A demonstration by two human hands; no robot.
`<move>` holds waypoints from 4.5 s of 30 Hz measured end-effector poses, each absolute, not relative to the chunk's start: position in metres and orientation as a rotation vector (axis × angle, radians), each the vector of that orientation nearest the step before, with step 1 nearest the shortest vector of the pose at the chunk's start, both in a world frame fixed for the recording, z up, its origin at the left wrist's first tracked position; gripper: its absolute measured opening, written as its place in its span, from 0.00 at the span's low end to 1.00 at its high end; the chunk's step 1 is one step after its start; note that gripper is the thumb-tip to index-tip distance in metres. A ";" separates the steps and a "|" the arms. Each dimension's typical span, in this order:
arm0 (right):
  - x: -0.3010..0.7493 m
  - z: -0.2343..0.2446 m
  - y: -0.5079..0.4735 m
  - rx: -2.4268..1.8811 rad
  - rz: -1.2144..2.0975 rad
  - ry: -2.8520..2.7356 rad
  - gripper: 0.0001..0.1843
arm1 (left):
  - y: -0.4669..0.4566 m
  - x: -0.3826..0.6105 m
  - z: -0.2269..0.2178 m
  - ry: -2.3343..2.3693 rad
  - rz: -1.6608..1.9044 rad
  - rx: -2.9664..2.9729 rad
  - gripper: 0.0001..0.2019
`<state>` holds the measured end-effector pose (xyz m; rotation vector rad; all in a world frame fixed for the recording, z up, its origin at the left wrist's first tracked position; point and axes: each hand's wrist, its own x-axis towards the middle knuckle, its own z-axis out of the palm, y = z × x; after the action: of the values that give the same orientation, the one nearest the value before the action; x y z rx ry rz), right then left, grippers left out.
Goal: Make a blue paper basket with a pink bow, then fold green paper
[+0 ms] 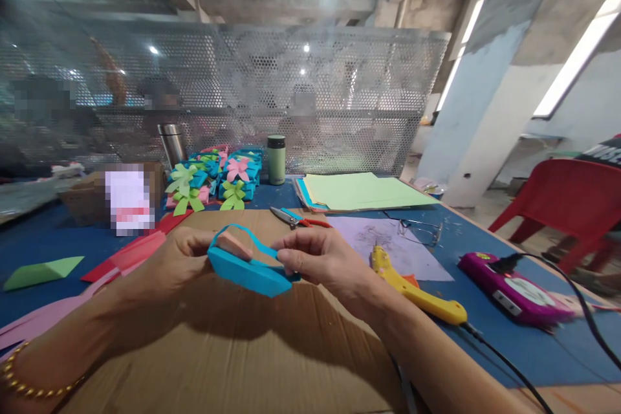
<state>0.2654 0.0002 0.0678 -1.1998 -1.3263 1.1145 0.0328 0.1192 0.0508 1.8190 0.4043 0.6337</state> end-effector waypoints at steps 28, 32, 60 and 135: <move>0.242 0.077 -0.006 -1.455 0.645 -1.848 0.20 | 0.064 0.046 0.057 0.374 0.317 1.336 0.14; 0.247 0.070 -0.002 -1.529 0.536 -1.948 0.23 | 0.068 0.047 0.055 0.468 0.213 1.493 0.16; 0.250 0.064 0.000 -1.481 0.399 -2.029 0.18 | 0.069 0.052 0.040 0.483 0.208 1.531 0.19; 0.265 0.050 0.010 -1.176 -0.352 -1.998 0.07 | 0.089 0.053 0.042 0.644 0.554 1.564 0.25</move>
<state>0.2654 0.0101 0.0497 -1.1758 -1.9979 -0.3522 0.0525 0.0893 0.0420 1.5638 0.6445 0.5538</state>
